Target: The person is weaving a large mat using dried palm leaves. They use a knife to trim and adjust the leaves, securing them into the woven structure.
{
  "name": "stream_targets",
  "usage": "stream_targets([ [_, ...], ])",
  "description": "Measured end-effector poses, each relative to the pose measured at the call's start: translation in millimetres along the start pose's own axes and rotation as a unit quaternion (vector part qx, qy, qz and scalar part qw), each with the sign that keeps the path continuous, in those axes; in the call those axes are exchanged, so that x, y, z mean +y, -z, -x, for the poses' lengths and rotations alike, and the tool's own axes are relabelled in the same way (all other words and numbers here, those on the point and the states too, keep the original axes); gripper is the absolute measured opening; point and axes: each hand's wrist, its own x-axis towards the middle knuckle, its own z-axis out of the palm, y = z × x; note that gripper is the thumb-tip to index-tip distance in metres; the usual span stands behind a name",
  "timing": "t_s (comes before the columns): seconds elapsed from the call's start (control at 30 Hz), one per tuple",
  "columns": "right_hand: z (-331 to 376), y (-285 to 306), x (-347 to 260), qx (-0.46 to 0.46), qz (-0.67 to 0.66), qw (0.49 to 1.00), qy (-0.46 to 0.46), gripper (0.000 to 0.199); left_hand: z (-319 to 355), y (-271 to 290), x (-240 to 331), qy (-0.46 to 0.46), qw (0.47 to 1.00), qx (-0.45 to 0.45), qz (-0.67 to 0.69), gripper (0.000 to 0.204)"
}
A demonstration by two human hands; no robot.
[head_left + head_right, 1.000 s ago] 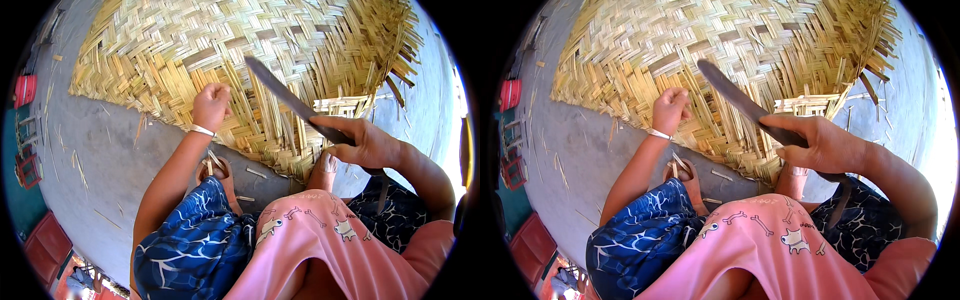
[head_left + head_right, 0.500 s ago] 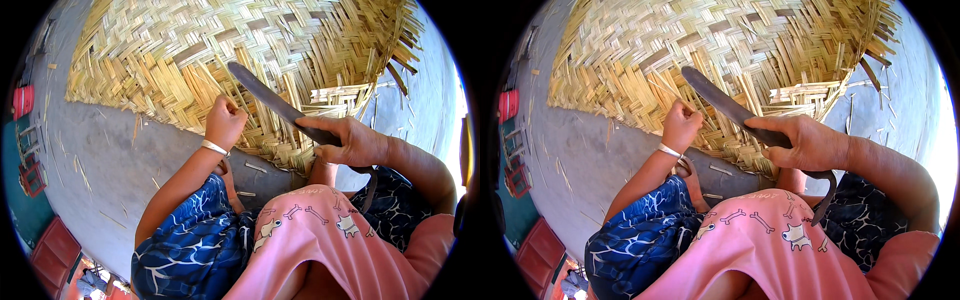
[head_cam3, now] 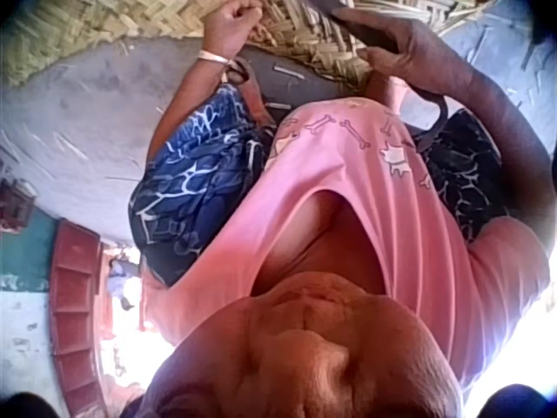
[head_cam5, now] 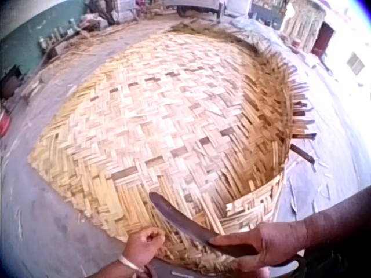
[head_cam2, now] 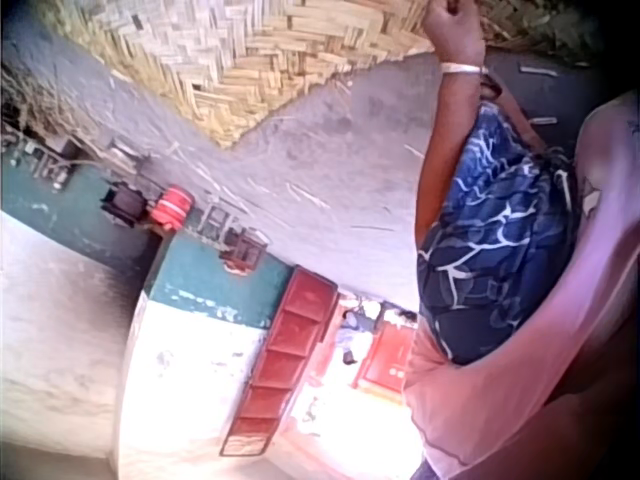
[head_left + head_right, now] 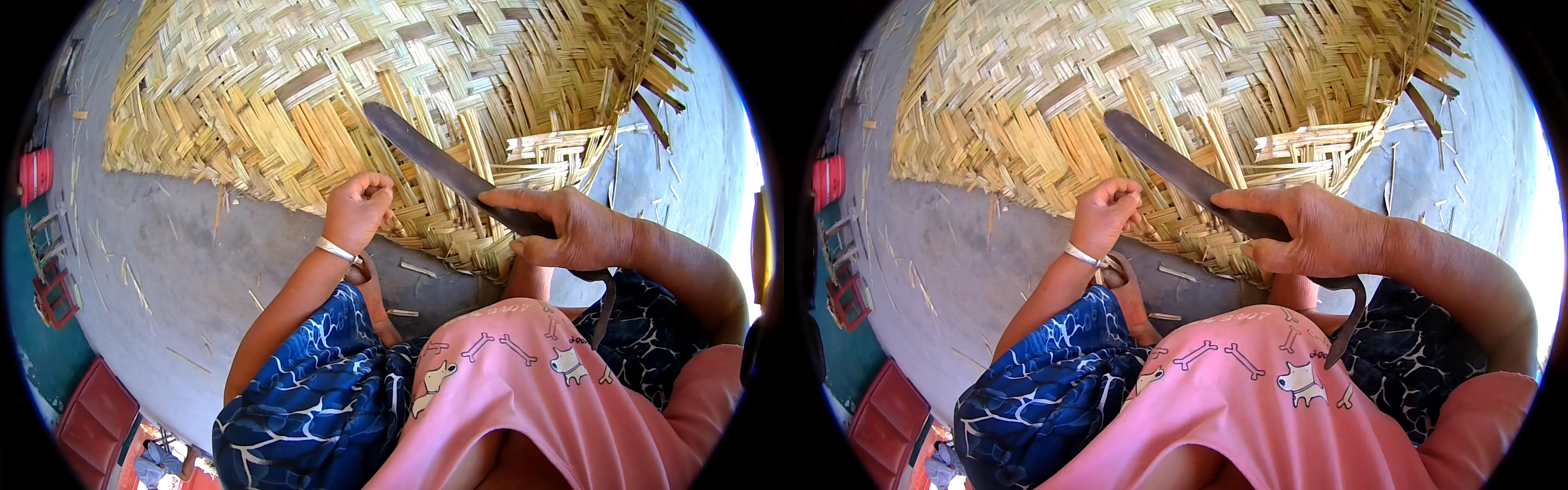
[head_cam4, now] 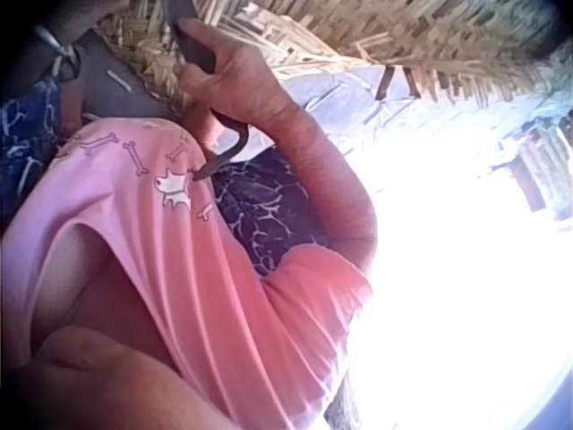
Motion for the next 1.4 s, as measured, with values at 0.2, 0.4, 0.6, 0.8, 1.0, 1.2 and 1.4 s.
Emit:
stream_targets([
  [0.2,0,-1,2,0.002,0.029,1.000,0.006,0.060,-16,-11,1,-0.082,0.990,0.052,-0.099,0.018],
  [0.4,-2,3,-7,-0.015,-0.016,0.999,-0.035,0.058,-6,-13,-14,-0.079,0.979,0.075,-0.174,0.022],
  [0.6,-4,-3,5,-0.003,-0.010,1.000,0.000,0.059,-11,-18,-7,-0.132,0.974,0.128,-0.134,0.022],
  [0.8,-5,-1,-2,-0.005,-0.072,0.997,-0.030,0.060,-24,-15,4,-0.098,0.977,0.119,-0.144,0.023],
  [1.0,-6,-2,2,-0.021,-0.060,0.997,-0.049,0.058,-19,-11,-4,-0.085,0.986,0.113,-0.094,0.019],
  [1.2,-7,1,1,-0.035,-0.070,0.994,-0.073,0.056,-11,-15,11,-0.073,0.991,0.102,-0.056,0.011],
  [1.4,-5,-5,8,0.002,-0.097,0.995,-0.029,0.057,-22,-14,9,-0.091,0.988,0.087,-0.095,0.029],
])
